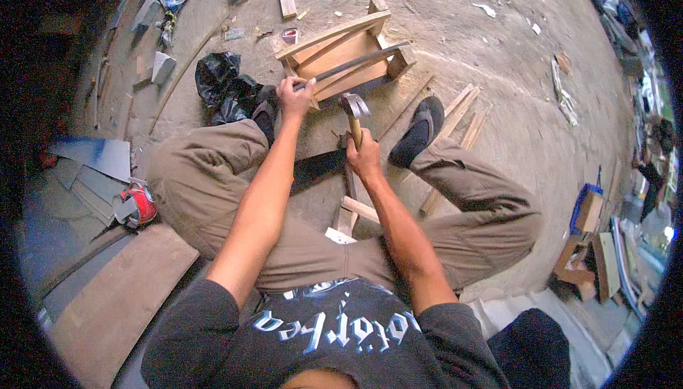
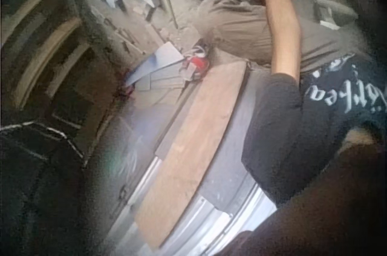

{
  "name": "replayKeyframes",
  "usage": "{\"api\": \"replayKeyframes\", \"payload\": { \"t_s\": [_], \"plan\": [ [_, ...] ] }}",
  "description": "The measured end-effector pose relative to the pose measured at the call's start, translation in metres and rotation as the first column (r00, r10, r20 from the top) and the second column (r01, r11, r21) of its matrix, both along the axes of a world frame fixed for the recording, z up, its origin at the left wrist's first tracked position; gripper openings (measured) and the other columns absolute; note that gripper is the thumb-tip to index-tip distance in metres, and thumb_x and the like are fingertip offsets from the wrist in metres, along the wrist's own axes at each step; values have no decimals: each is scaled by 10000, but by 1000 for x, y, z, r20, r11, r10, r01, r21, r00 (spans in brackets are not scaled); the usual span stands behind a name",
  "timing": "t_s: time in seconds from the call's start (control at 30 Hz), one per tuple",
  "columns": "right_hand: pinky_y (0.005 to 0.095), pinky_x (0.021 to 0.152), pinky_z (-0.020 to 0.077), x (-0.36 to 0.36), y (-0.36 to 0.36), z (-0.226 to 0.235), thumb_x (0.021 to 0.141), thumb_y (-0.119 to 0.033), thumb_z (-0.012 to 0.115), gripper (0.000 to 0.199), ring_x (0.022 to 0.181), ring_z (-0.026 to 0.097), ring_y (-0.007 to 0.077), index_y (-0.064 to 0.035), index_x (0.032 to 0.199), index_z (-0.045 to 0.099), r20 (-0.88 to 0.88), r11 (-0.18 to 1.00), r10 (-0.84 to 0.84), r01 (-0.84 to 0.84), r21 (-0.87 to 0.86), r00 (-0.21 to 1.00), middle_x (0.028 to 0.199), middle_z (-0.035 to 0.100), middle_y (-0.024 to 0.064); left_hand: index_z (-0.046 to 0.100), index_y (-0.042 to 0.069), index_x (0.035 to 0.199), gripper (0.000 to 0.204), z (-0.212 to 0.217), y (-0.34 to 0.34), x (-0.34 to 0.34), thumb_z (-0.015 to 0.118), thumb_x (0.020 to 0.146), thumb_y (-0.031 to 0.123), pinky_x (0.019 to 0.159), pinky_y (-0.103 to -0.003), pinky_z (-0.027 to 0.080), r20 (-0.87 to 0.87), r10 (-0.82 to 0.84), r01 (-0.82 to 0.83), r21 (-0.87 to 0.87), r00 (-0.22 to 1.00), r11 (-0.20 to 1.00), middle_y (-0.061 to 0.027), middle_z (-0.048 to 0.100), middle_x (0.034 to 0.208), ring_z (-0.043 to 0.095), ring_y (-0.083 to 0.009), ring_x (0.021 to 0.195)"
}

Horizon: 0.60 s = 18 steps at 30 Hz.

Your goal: The person assembles a small wooden stool by fitting a rectangular frame and a flat wooden seat together. They use a hammer to drive nails into the frame and seat to secure the components.

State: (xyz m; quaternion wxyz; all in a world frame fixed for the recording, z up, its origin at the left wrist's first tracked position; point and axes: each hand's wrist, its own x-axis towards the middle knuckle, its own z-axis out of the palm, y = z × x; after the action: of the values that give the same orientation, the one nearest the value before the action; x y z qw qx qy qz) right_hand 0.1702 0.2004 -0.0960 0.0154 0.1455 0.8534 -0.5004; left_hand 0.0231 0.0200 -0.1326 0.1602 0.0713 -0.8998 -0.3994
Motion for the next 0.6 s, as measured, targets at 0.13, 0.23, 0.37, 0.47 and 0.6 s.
{"api": "replayKeyframes", "payload": {
  "t_s": [0.13,0.23,0.37,0.47,0.6],
  "plan": [
    [482,658,471,-24,19,-31,915,-335,616,331,761,610,481,-3,925,618,185,994,65,-81,79,981,772,612,292,653,45,972,396,38,27,-17,633,851,421,1063,-545,248,-34,40,-46,-191,999,980,-206,525,1192,398,-368,1253],
    [477,662,468,-15,31,-66,916,-361,614,372,761,609,481,10,895,628,309,971,53,-121,207,950,782,607,301,666,31,959,347,33,34,-22,559,900,355,1109,-644,122,20,-38,43,-315,999,948,-223,496,1270,244,-398,1382],
    [502,615,458,-27,20,-47,931,-431,579,429,706,610,471,-7,872,597,231,995,-82,67,73,970,710,600,269,663,25,927,318,29,35,-23,557,893,322,1097,-570,181,65,15,19,-496,998,868,-186,525,1243,337,-354,1328],
    [490,579,446,-38,27,-71,964,-484,487,484,662,600,452,-16,899,594,30,999,-12,11,31,999,675,578,247,653,58,873,256,29,38,-24,576,869,302,991,-484,292,-7,-17,13,-385,1000,923,-122,573,1114,480,-302,1149],
    [516,646,446,-51,1,-82,968,-506,446,550,749,600,497,-1,872,641,166,986,-73,46,161,983,756,612,291,640,78,822,218,31,39,-24,577,857,284,948,-464,310,111,15,30,-391,994,920,-94,599,965,529,-276,1016]
  ]
}}
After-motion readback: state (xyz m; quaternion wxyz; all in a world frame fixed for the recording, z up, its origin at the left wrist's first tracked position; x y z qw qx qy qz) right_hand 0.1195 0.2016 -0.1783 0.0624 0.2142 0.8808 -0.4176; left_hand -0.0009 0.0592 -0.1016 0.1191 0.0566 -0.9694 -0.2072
